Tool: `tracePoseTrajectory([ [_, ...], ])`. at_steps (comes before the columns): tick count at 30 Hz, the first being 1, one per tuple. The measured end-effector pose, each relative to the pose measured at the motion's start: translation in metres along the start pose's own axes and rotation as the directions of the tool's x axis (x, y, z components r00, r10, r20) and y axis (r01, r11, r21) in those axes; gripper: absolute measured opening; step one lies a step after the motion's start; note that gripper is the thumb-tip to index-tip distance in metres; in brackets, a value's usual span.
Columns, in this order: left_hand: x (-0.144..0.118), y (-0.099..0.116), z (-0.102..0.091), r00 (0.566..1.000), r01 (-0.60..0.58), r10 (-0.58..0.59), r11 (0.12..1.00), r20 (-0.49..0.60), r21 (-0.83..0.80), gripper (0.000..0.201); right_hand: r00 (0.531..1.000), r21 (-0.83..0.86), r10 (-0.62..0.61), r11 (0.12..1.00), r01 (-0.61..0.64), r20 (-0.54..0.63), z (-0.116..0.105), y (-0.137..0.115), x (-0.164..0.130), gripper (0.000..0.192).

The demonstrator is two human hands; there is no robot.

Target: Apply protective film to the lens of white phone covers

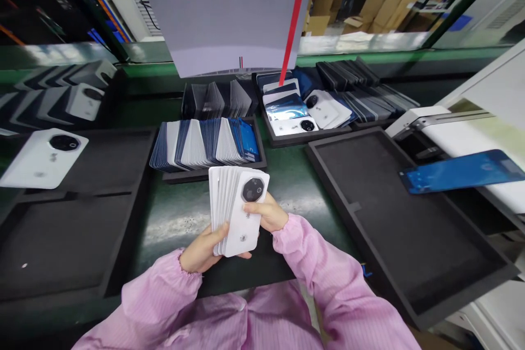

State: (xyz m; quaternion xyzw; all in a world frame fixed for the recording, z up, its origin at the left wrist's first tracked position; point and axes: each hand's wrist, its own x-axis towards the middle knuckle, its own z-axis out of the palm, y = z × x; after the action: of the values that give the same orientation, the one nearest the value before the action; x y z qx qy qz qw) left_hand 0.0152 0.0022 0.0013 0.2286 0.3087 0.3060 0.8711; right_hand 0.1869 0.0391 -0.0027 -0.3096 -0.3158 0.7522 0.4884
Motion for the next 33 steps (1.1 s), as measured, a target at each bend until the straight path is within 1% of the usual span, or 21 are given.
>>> tracePoseTrajectory([
  [3,-0.002,0.002,0.0,0.999,0.029,-0.028,0.999,0.03,-0.046,0.055,1.0,0.025,0.016,1.0,-0.016,0.017,-0.002,0.0,0.0,0.044],
  [5,-0.003,0.004,0.001,0.999,0.04,-0.039,0.998,0.026,-0.039,0.056,1.0,0.032,0.02,0.999,-0.021,0.021,-0.004,0.0,0.0,0.042],
  [11,-0.001,0.001,0.003,0.998,-0.055,0.054,0.998,0.027,0.041,0.059,0.999,0.022,-0.041,0.999,0.041,0.002,-0.005,-0.002,-0.001,0.043],
  [14,-0.001,-0.002,0.0,0.996,-0.088,0.086,0.994,0.035,0.058,0.052,0.998,-0.004,-0.058,0.998,0.058,-0.007,-0.004,-0.005,-0.002,0.047],
  [18,-0.002,-0.001,-0.004,0.994,-0.065,0.056,0.993,0.093,0.097,0.041,0.999,-0.021,-0.032,0.999,0.032,0.002,-0.005,-0.008,-0.002,0.046],
  [20,-0.002,0.0,-0.005,0.994,-0.05,0.04,0.994,0.104,0.101,0.043,1.0,-0.019,-0.019,1.0,0.019,0.012,-0.007,-0.009,-0.001,0.043],
  [24,-0.002,0.001,-0.005,0.997,-0.02,0.014,0.996,0.073,0.085,0.049,1.0,0.0,-0.001,1.0,0.001,0.002,-0.008,-0.009,0.0,0.041],
  [27,-0.001,0.003,-0.004,0.996,-0.021,0.021,1.0,0.083,-0.001,0.06,0.999,0.018,0.037,0.999,-0.036,-0.022,-0.008,-0.01,0.001,0.042],
  [30,0.0,0.007,-0.004,0.993,0.01,0.002,0.995,0.12,-0.101,0.07,0.996,0.041,0.072,0.997,-0.07,-0.044,-0.008,-0.009,0.003,0.042],
  [31,0.0,0.008,-0.004,0.992,0.014,0.001,0.994,0.126,-0.112,0.07,0.996,0.045,0.077,0.996,-0.075,-0.046,-0.008,-0.009,0.003,0.041],
  [33,0.0,0.009,-0.004,0.994,0.001,0.008,0.997,0.109,-0.078,0.067,0.996,0.042,0.076,0.996,-0.074,-0.041,-0.008,-0.009,0.003,0.04],
])
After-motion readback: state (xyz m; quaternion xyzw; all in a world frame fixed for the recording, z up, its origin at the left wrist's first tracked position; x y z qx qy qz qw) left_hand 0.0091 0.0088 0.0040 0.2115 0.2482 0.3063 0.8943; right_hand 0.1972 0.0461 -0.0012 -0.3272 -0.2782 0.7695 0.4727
